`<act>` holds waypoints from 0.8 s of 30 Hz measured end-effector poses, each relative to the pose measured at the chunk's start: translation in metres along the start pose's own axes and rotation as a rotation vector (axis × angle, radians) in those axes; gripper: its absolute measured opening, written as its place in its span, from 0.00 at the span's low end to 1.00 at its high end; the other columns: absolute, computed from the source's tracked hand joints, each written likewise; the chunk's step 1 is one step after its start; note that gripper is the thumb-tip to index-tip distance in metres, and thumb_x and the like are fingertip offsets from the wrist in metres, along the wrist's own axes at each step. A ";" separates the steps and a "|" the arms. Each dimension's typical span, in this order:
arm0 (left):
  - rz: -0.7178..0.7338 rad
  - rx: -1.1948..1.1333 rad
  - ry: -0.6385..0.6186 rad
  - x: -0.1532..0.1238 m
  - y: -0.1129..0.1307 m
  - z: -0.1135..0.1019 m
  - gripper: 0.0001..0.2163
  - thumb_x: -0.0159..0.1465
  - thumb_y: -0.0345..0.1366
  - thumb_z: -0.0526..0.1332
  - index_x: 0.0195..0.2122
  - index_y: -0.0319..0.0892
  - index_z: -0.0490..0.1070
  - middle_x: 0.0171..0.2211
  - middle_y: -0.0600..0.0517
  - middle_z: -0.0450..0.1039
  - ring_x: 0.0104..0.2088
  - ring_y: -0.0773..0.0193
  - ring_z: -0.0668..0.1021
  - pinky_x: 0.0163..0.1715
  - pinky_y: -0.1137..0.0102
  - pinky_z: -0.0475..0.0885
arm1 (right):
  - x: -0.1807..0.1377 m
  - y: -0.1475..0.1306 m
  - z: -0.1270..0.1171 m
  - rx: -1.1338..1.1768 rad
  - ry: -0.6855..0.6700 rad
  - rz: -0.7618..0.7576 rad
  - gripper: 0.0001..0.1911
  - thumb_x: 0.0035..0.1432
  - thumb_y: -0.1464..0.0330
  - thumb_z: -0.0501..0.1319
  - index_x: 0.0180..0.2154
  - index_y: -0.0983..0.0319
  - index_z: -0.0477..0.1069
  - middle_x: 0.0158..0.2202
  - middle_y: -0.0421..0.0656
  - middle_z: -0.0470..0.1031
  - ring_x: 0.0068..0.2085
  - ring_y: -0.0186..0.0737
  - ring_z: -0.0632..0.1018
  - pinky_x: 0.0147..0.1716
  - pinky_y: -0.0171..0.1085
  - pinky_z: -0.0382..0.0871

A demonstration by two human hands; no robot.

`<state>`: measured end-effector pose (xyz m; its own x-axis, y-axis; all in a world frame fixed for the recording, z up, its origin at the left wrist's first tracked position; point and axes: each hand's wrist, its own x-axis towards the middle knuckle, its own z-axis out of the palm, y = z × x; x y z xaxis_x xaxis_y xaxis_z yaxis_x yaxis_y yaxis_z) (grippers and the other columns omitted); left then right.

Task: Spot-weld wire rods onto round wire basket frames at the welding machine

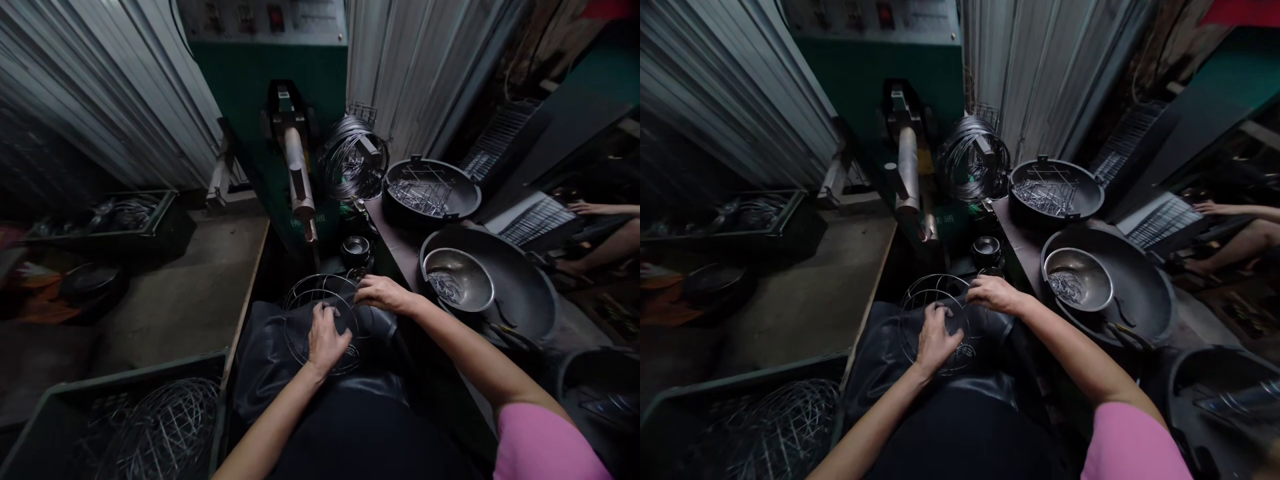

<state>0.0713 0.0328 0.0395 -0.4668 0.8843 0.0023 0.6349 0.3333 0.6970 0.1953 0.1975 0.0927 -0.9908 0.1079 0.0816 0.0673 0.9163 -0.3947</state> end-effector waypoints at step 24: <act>0.063 -0.214 0.086 -0.010 -0.016 0.010 0.11 0.44 0.29 0.60 0.27 0.44 0.58 0.35 0.51 0.60 0.39 0.60 0.70 0.38 0.66 0.67 | 0.018 -0.016 -0.006 -0.042 -0.170 0.120 0.10 0.54 0.60 0.61 0.32 0.60 0.73 0.38 0.44 0.73 0.40 0.41 0.68 0.39 0.38 0.58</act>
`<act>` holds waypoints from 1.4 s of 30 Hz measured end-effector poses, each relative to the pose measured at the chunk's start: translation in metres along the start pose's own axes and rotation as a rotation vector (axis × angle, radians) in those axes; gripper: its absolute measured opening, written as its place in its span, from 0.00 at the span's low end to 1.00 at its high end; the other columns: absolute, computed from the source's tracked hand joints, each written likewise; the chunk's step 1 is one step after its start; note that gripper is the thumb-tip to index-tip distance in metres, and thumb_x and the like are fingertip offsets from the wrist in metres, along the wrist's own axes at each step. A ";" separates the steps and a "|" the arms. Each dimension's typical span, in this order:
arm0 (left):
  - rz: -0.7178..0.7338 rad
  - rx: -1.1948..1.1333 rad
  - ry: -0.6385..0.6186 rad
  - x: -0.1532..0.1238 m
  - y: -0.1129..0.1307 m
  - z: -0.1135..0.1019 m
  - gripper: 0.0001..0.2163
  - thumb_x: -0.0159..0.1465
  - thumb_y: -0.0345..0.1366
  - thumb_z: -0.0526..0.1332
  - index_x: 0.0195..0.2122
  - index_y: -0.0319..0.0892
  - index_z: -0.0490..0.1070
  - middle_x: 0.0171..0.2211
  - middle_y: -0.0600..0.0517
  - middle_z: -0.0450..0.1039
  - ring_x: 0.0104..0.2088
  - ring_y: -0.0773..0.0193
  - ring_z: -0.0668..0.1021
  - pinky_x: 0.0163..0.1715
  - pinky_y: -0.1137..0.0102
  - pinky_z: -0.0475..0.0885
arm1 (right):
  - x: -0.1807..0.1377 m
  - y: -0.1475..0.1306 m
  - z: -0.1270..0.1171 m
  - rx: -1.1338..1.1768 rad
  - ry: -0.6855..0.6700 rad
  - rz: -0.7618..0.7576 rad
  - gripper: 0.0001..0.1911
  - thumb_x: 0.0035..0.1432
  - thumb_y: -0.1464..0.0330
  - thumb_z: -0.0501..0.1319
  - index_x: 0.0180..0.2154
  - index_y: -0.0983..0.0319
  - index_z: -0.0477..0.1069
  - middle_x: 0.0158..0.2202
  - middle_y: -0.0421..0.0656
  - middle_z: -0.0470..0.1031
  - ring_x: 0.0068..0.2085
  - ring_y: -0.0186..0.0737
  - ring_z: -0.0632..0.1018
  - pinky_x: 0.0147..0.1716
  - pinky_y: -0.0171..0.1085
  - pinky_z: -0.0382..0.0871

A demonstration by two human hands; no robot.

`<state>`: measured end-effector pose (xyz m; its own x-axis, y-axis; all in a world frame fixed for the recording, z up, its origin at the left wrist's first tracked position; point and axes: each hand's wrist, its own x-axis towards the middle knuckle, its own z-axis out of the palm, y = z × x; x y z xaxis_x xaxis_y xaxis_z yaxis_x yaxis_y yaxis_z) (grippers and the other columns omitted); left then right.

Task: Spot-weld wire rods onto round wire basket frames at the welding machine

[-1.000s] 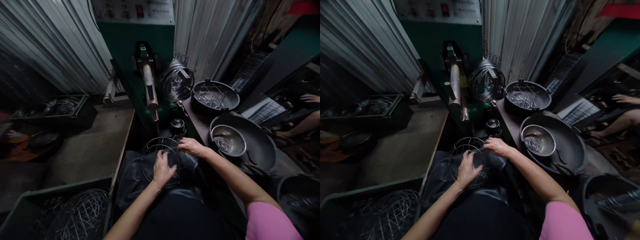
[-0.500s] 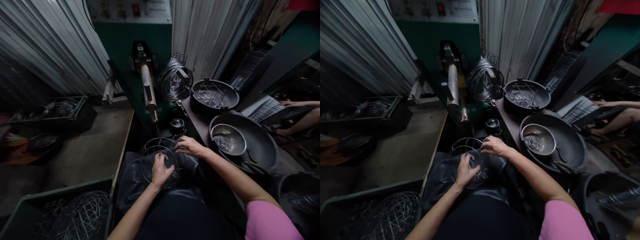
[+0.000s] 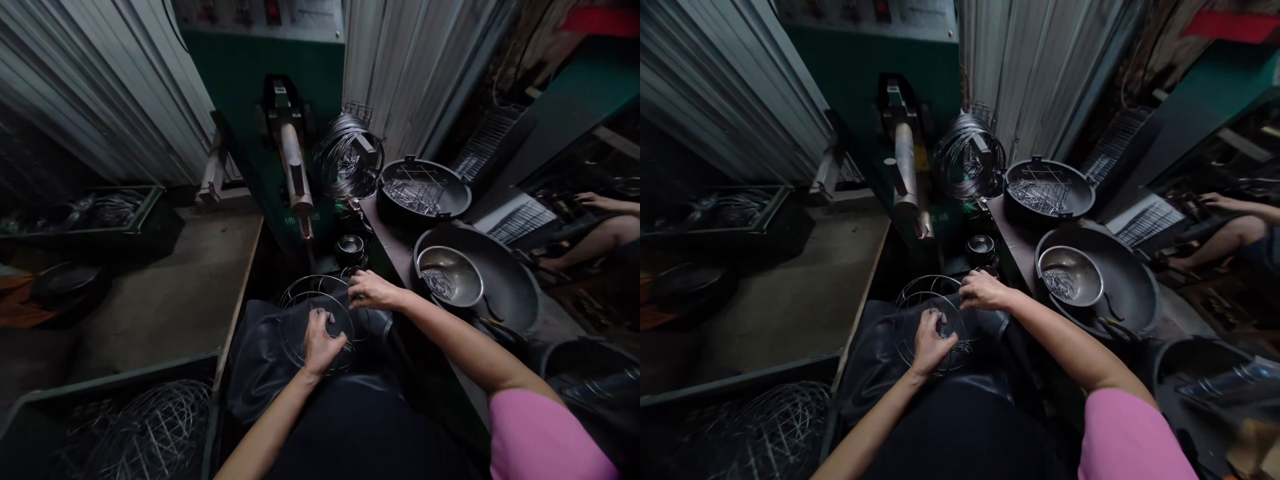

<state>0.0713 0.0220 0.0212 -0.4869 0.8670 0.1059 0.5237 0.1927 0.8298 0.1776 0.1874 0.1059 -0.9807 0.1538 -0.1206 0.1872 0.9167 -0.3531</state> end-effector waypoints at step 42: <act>0.137 0.017 -0.003 -0.010 -0.009 0.001 0.09 0.47 0.31 0.59 0.27 0.44 0.58 0.34 0.50 0.61 0.35 0.61 0.70 0.35 0.66 0.68 | -0.005 0.011 0.003 -0.049 -0.098 -0.227 0.09 0.59 0.66 0.57 0.32 0.64 0.71 0.30 0.44 0.73 0.33 0.38 0.68 0.32 0.34 0.60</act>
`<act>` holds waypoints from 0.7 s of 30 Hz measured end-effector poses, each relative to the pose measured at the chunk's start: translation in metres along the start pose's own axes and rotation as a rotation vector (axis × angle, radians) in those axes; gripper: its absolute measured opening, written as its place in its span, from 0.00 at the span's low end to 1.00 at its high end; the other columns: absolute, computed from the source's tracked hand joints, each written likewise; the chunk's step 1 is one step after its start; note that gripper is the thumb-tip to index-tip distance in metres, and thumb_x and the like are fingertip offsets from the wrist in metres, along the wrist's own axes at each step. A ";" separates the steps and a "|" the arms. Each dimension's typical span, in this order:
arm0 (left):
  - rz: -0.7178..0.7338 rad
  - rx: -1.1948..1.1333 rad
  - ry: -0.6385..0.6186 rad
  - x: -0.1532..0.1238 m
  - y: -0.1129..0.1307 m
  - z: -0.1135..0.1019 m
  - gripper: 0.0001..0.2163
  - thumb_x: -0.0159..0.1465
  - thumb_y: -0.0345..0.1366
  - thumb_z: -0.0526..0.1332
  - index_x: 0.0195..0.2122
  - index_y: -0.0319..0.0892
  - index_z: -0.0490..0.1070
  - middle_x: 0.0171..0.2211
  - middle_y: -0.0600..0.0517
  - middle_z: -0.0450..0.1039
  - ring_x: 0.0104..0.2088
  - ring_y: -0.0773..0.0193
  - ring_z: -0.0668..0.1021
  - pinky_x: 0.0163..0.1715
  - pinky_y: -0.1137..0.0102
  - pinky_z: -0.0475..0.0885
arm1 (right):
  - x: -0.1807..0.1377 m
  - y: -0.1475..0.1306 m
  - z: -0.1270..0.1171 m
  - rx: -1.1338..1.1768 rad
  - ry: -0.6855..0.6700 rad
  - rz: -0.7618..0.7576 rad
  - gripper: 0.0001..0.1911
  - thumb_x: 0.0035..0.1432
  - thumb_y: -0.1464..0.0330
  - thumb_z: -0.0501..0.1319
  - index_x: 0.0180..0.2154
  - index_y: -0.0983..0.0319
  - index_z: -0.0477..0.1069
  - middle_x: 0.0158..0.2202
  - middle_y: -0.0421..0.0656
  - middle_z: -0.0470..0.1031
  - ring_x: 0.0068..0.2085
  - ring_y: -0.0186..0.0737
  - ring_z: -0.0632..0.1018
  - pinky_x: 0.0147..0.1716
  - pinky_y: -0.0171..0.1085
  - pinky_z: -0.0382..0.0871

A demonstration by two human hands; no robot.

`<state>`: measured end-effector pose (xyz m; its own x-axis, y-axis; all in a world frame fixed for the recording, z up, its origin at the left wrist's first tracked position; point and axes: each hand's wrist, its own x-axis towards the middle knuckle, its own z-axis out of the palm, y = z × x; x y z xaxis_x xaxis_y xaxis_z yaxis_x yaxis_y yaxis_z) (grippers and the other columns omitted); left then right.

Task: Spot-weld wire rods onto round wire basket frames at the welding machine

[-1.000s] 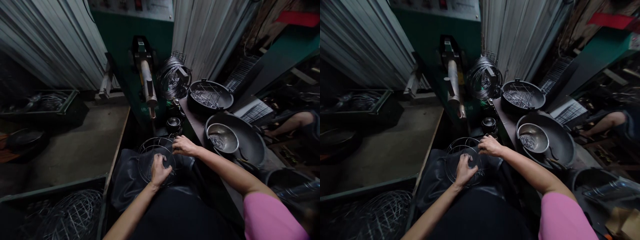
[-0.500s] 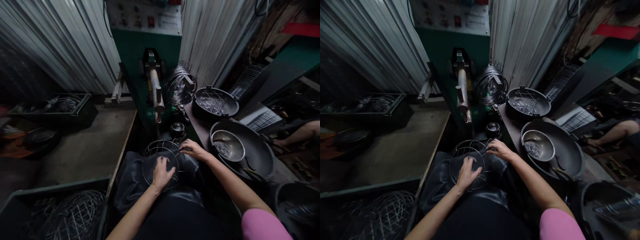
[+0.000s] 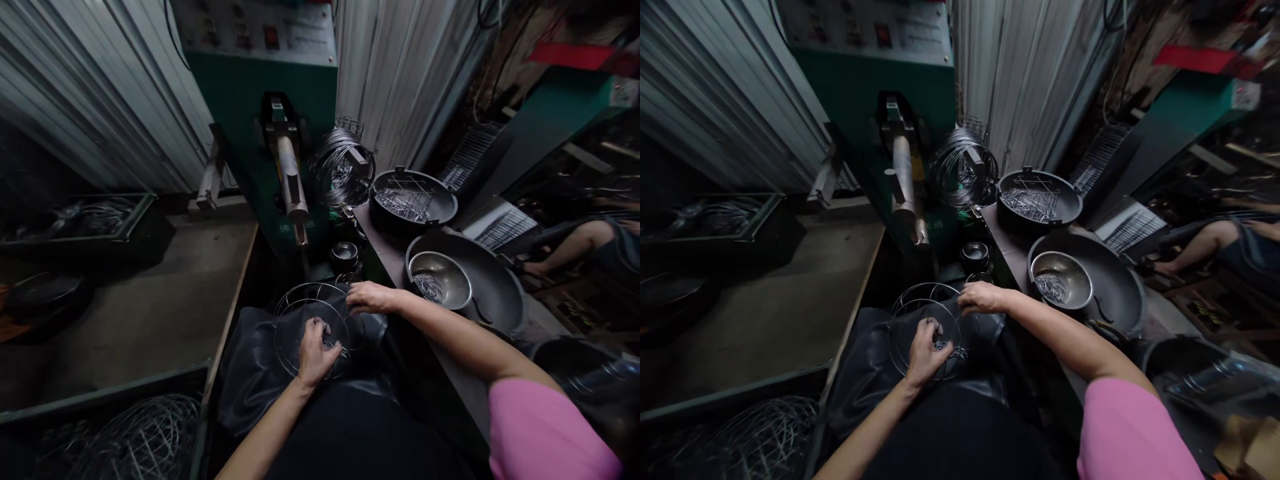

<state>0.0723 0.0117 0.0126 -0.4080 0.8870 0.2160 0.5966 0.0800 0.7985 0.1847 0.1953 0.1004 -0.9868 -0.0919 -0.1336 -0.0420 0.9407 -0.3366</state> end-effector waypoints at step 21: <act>-0.100 0.170 -0.088 0.009 -0.006 0.006 0.09 0.48 0.32 0.58 0.29 0.44 0.58 0.37 0.50 0.60 0.35 0.61 0.70 0.32 0.68 0.68 | 0.009 0.015 0.030 -0.074 0.114 -0.022 0.12 0.63 0.67 0.49 0.35 0.65 0.68 0.31 0.47 0.70 0.35 0.39 0.65 0.35 0.36 0.61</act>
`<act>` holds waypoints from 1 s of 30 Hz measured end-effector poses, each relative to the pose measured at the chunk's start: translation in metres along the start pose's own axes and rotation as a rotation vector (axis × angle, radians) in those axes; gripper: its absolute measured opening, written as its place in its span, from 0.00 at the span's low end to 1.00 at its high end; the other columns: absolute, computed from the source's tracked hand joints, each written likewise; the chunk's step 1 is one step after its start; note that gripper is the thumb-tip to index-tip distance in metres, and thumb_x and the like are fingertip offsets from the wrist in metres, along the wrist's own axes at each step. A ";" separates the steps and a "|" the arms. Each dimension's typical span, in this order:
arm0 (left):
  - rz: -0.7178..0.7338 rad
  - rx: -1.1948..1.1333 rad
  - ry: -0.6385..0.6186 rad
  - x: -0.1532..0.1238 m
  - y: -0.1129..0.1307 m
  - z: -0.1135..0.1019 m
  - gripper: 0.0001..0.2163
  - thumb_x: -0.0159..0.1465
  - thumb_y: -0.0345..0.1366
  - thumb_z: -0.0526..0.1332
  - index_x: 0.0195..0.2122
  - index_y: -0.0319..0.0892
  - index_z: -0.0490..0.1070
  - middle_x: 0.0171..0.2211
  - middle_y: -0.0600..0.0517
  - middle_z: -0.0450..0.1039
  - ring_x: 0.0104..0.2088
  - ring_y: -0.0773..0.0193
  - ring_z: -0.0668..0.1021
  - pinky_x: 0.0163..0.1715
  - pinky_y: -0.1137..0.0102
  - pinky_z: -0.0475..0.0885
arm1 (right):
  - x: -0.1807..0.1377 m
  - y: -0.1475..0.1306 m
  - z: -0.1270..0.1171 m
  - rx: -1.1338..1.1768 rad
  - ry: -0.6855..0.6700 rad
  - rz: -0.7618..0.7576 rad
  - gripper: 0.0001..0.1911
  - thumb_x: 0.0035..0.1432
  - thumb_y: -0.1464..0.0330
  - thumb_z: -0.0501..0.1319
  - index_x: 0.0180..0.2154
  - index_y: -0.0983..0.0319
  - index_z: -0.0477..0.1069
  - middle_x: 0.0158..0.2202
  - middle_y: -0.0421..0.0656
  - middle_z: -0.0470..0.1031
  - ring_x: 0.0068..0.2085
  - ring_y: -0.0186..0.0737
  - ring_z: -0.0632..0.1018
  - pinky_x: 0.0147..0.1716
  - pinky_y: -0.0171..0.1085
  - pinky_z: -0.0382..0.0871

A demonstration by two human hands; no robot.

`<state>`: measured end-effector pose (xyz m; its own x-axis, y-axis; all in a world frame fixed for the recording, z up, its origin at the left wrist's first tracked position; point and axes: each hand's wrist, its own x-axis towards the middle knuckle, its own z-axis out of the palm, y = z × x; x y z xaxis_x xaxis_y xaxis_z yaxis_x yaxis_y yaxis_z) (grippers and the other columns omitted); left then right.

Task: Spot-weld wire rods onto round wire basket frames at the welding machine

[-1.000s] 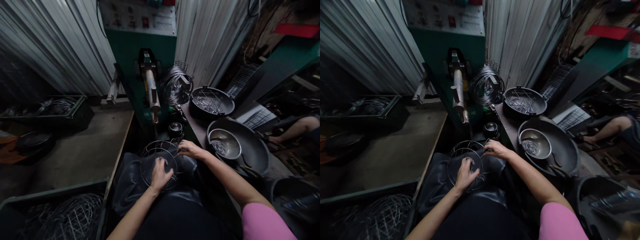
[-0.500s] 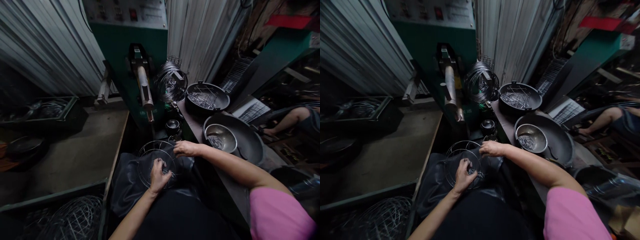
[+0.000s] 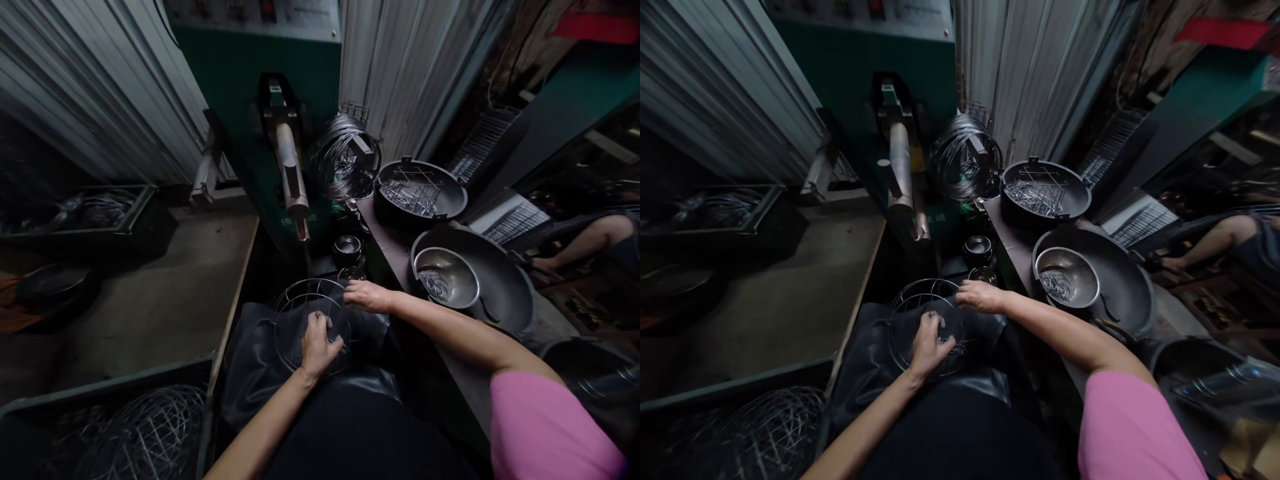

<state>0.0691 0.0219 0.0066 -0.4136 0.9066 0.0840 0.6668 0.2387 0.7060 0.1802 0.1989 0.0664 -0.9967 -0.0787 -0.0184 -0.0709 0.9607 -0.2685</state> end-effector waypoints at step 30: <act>-0.261 -0.144 0.138 0.013 0.004 -0.046 0.17 0.49 0.42 0.62 0.38 0.40 0.66 0.37 0.48 0.66 0.27 0.65 0.70 0.33 0.64 0.69 | -0.033 -0.078 0.064 1.258 0.271 0.956 0.13 0.57 0.64 0.56 0.39 0.64 0.71 0.29 0.41 0.72 0.25 0.30 0.70 0.17 0.26 0.62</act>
<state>0.0374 0.0184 0.0429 -0.6455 0.7634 -0.0250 0.4369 0.3958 0.8078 0.2209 0.1092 0.0268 -0.6409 0.5734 -0.5104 0.4924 -0.2031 -0.8463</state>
